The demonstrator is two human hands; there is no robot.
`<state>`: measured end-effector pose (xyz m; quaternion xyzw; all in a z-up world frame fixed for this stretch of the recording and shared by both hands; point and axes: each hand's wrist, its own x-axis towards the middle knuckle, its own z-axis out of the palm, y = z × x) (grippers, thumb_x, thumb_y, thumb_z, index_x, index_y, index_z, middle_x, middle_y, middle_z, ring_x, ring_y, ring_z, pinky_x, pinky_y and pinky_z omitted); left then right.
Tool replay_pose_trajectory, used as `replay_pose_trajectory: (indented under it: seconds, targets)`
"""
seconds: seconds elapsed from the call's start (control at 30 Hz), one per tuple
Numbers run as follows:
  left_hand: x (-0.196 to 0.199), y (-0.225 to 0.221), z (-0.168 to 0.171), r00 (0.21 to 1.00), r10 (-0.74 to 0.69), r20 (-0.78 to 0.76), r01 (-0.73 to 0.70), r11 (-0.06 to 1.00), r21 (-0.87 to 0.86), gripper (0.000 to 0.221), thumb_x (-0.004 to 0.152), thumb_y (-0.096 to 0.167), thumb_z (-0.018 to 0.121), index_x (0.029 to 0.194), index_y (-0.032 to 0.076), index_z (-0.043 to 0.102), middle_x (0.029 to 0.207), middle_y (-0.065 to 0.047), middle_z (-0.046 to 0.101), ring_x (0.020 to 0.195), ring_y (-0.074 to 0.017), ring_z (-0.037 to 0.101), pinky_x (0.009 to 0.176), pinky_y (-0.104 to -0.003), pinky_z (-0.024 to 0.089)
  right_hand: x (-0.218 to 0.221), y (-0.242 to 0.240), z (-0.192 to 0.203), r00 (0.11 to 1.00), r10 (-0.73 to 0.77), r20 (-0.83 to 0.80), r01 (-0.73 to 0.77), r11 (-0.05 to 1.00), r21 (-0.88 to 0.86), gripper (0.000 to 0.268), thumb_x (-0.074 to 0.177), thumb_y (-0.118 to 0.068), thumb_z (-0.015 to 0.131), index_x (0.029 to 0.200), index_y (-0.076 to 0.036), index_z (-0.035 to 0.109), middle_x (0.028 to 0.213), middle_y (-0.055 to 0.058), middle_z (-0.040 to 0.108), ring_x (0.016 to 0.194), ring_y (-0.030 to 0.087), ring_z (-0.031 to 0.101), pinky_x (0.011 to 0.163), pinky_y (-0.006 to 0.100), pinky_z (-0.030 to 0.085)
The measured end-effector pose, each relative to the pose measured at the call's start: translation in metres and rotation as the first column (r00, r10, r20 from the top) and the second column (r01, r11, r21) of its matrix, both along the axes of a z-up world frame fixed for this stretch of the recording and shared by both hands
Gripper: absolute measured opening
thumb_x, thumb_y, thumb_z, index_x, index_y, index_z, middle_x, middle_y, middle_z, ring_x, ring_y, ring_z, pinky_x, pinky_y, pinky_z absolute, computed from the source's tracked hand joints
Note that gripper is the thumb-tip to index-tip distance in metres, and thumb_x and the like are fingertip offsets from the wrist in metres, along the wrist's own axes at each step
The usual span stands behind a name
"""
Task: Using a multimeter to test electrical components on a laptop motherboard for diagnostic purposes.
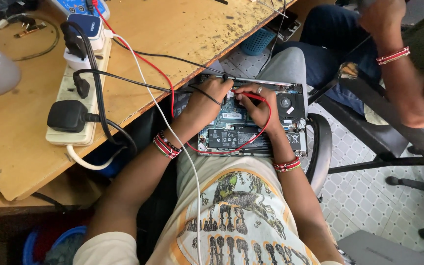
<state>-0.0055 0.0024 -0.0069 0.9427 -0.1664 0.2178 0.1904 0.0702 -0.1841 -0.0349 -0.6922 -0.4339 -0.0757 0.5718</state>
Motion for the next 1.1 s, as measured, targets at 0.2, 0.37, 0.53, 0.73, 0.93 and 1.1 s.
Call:
replay_pose_trajectory:
  seconds: [0.2,0.37,0.53,0.73,0.93,1.1]
  targets:
    - [0.009,-0.001,-0.012,0.996,0.044,0.073,-0.050,0.996,0.077,0.027,0.088,-0.009,0.055,0.107,0.007,0.064,0.073,-0.016,0.066,0.074,-0.0355,0.069,0.064,-0.042,0.058,-0.001,-0.002,0.006,1.000,0.009,-0.010,-0.009,1.000,-0.005,0.010,0.090,0.002,0.073,0.099,-0.002,0.077,0.085,0.016,0.074,0.078,0.027,0.071,0.078,0.038,0.053]
    - [0.005,0.000,-0.007,0.995,0.020,0.098,-0.027,0.997,0.072,0.021,0.090,-0.006,0.055,0.104,0.008,0.064,0.073,-0.017,0.065,0.074,-0.0384,0.069,0.063,-0.045,0.057,0.001,-0.003,0.004,0.999,0.014,-0.042,-0.013,1.000,0.018,0.011,0.089,0.001,0.073,0.098,-0.002,0.078,0.086,0.018,0.074,0.078,0.029,0.071,0.080,0.040,0.053]
    - [0.004,0.001,-0.007,0.994,0.044,0.097,-0.051,0.996,0.070,0.018,0.092,-0.007,0.056,0.100,0.006,0.065,0.073,-0.017,0.066,0.072,-0.0379,0.069,0.062,-0.042,0.056,0.000,-0.002,0.004,0.999,0.025,-0.027,-0.023,0.999,0.048,0.010,0.090,0.000,0.072,0.098,-0.003,0.078,0.086,0.017,0.075,0.077,0.030,0.072,0.080,0.040,0.054]
    - [0.001,0.002,-0.001,0.996,0.012,0.088,-0.018,0.998,0.064,0.018,0.090,-0.010,0.057,0.096,0.005,0.063,0.071,-0.017,0.064,0.067,-0.0386,0.068,0.058,-0.043,0.055,0.003,-0.002,0.001,0.999,0.020,-0.027,-0.020,0.999,0.033,0.009,0.091,-0.001,0.073,0.098,-0.004,0.077,0.087,0.017,0.075,0.079,0.032,0.072,0.080,0.041,0.054]
    - [0.001,0.001,-0.002,0.994,0.012,0.109,-0.019,0.998,0.067,0.018,0.088,-0.011,0.058,0.092,0.006,0.060,0.068,-0.015,0.062,0.067,-0.0380,0.068,0.060,-0.042,0.054,0.001,-0.003,0.003,0.999,0.029,-0.035,-0.028,0.999,0.031,0.009,0.092,-0.001,0.072,0.099,-0.004,0.077,0.087,0.016,0.076,0.081,0.031,0.072,0.081,0.040,0.054]
    - [0.003,0.003,-0.003,0.997,0.000,0.079,-0.007,0.996,0.087,0.025,0.080,-0.014,0.062,0.091,0.008,0.058,0.069,-0.013,0.062,0.071,-0.0354,0.068,0.062,-0.043,0.055,0.003,-0.002,0.002,0.998,0.047,-0.040,-0.046,0.998,0.030,0.010,0.092,-0.001,0.071,0.098,-0.004,0.077,0.086,0.015,0.075,0.080,0.029,0.072,0.081,0.040,0.054]
